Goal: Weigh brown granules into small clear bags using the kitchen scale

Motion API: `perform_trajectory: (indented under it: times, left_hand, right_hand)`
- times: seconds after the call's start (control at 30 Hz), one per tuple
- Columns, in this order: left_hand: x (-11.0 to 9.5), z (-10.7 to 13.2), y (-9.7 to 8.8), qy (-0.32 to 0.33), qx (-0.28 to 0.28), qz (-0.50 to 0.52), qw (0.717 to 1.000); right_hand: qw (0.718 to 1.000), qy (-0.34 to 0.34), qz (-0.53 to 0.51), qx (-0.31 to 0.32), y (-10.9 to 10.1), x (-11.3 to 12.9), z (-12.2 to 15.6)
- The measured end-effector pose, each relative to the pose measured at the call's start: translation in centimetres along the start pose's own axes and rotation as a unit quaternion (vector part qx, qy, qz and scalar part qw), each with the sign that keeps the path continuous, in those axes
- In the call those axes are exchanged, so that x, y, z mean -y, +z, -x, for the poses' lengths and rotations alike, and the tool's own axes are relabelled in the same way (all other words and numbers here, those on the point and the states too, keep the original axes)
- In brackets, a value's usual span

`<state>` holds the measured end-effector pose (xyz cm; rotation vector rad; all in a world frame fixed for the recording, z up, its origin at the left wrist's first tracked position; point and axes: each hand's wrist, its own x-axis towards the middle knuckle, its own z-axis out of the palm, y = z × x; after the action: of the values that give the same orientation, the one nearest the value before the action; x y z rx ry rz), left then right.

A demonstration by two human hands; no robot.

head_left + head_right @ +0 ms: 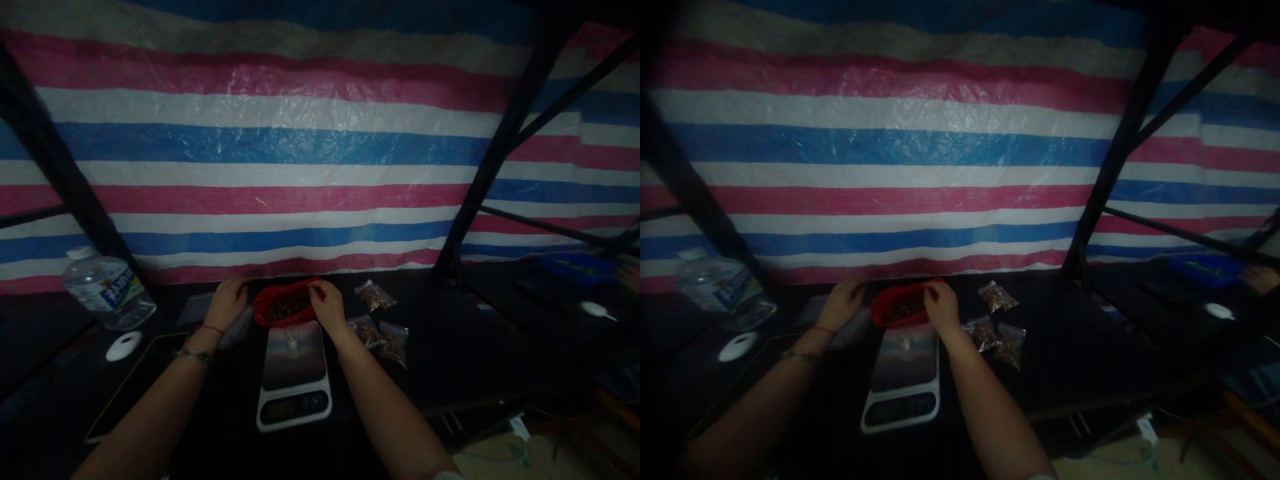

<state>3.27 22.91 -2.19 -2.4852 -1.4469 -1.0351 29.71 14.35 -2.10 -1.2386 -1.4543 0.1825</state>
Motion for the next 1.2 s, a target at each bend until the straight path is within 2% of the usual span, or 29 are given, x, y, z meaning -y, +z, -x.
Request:
perform_trajectory:
  times: [0.07,0.13,0.2,0.3,0.37,0.43,0.5,0.6,0.73,0.83,0.9,1.0,1.13,1.2]
  left_hand:
    - [-1.9,-0.6,0.3,0.015,-0.033,0.026,0.999]
    - [-3.6,-1.0,0.9,0.032,-0.037,0.054,0.997]
    - [-4.7,-1.0,1.6,0.055,-0.028,0.07,0.996]
    - [-5.2,-0.4,2.5,0.086,-0.022,0.077,0.993]
    - [-5.0,0.3,3.0,0.095,-0.022,0.078,0.992]
    - [-4.9,0.9,3.3,0.098,-0.021,0.08,0.992]
    - [-4.9,1.4,3.4,0.096,-0.017,0.085,0.992]
    - [-5.2,1.6,3.4,0.095,-0.011,0.095,0.991]
    - [-5.3,1.8,3.3,0.087,-0.018,0.115,0.989]
    - [-5.3,2.0,3.4,0.073,-0.028,0.134,0.988]
    - [-5.5,2.0,3.5,0.067,-0.026,0.162,0.984]
    - [-6.1,2.1,3.4,0.071,0.009,0.224,0.972]
    - [-6.8,2.2,3.3,0.049,0.044,0.29,0.955]
    - [-6.9,2.2,3.3,0.025,0.05,0.316,0.947]
  right_hand:
    - [0.998,-0.009,0.058,0.024,-1.8,0.2,-0.7]
    - [0.987,0.02,0.141,0.077,-4.3,0.0,-1.1]
    - [0.956,0.081,0.248,0.137,-6.8,-0.6,-0.9]
    - [0.889,0.165,0.372,0.212,-9.6,-2.1,0.7]
    - [0.853,0.196,0.414,0.249,-10.4,-3.2,2.1]
    - [0.834,0.208,0.43,0.275,-10.4,-4.1,3.3]
    - [0.831,0.207,0.431,0.283,-10.1,-4.7,3.9]
    - [0.845,0.195,0.419,0.271,-9.9,-5.3,3.7]
    - [0.881,0.166,0.371,0.243,-11.1,-5.7,2.1]
    - [0.913,0.137,0.331,0.197,-11.7,-4.9,0.7]
    - [0.938,0.083,0.29,0.17,-11.1,-3.8,0.0]
    - [0.963,-0.04,0.184,0.194,-8.1,-1.4,-0.8]
    - [0.948,-0.147,0.12,0.254,-3.0,1.1,-1.7]
    - [0.937,-0.178,0.113,0.279,-1.0,2.0,-2.1]
